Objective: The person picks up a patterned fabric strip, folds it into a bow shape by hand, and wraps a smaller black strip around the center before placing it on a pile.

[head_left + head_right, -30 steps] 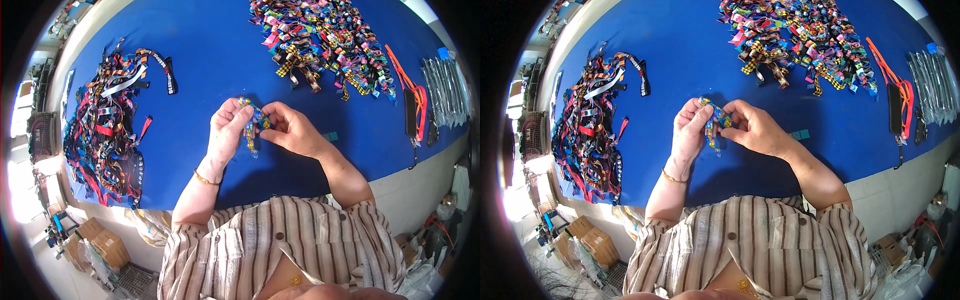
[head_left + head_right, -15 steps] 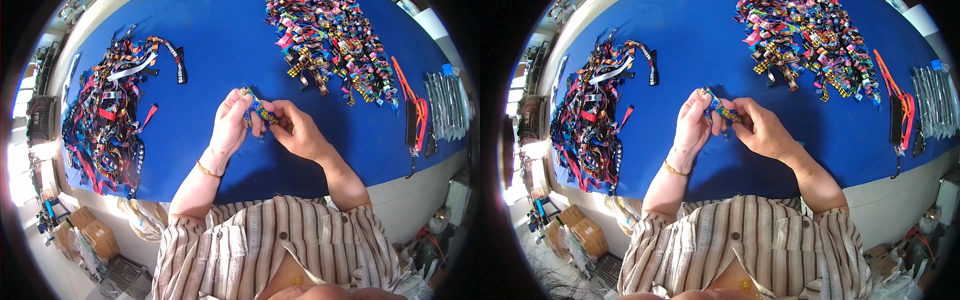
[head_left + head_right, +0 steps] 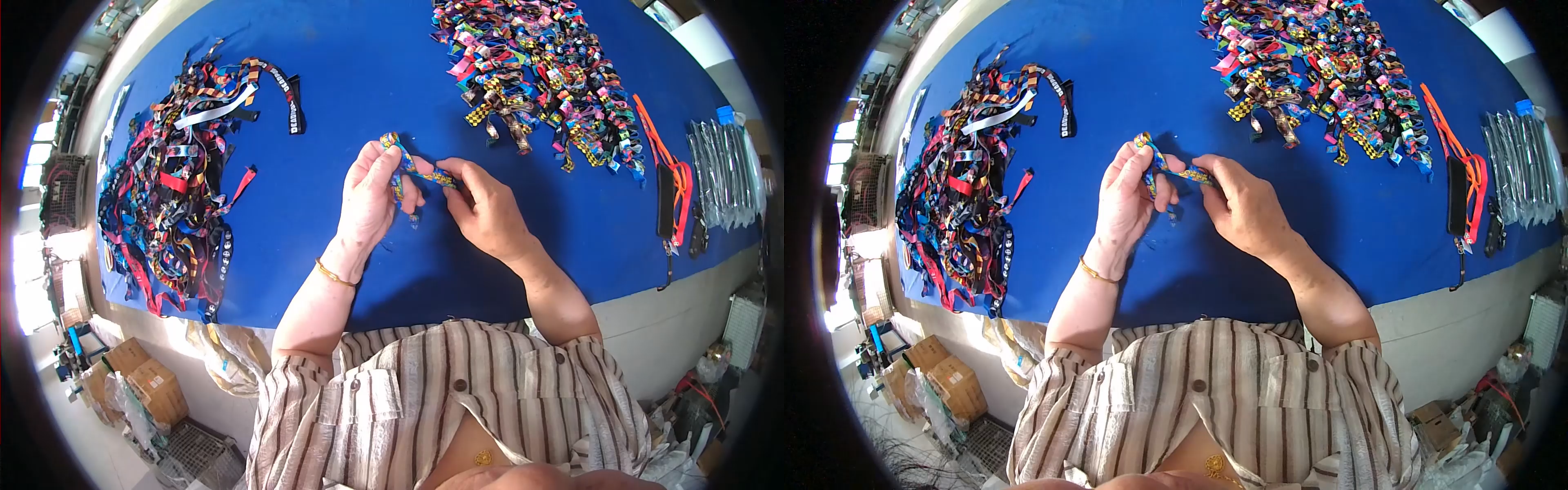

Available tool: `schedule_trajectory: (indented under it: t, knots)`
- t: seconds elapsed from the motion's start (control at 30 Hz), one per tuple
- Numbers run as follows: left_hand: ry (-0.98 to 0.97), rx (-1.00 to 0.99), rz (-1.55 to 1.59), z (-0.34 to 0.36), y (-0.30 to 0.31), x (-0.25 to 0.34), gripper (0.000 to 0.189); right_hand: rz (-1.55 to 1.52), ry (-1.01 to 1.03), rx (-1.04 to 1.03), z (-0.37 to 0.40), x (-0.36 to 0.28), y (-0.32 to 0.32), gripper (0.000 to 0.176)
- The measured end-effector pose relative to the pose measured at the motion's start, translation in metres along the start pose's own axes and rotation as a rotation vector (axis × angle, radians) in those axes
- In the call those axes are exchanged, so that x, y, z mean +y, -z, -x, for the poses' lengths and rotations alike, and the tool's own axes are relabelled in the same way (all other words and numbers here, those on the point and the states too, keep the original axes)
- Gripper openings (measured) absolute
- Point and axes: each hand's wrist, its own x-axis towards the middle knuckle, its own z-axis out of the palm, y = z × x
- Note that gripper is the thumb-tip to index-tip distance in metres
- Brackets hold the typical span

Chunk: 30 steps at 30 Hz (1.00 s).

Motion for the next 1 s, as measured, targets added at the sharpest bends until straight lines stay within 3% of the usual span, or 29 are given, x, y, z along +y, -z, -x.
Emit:
schedule_trajectory:
  t: [0.17,0.27,0.37,0.5,0.53,0.73,0.83,1.0]
  knots:
    - [0.008,-0.031,0.053,-0.002,0.001,0.001,0.018,0.035,0.009,0.091,-0.001,0.008,0.002,0.025]
    - [0.042,-0.043,0.101,-0.002,0.004,0.004,0.018,-0.118,-0.104,0.089,-0.001,0.010,0.002,0.017]
    - [0.051,-0.083,0.039,-0.002,0.001,0.006,0.018,-0.487,-0.361,-0.010,-0.004,0.005,0.009,0.010]
    - [0.094,-0.182,0.028,0.002,0.000,0.002,0.017,-0.650,-0.462,-0.101,-0.007,-0.003,0.021,0.024]
    - [0.090,-0.202,0.030,0.001,0.000,0.001,0.016,-0.669,-0.474,-0.104,-0.006,-0.004,0.021,0.033]
    - [0.028,-0.181,0.020,0.000,0.000,0.001,0.014,-0.616,-0.372,-0.018,-0.004,0.010,0.010,0.035]
    - [-0.007,-0.100,0.015,0.001,-0.006,0.004,0.010,-0.610,-0.516,-0.032,-0.004,0.006,0.013,0.031]
    - [-0.049,-0.057,-0.025,-0.001,-0.002,0.001,0.014,-0.609,-0.453,-0.056,-0.003,0.018,0.008,0.021]
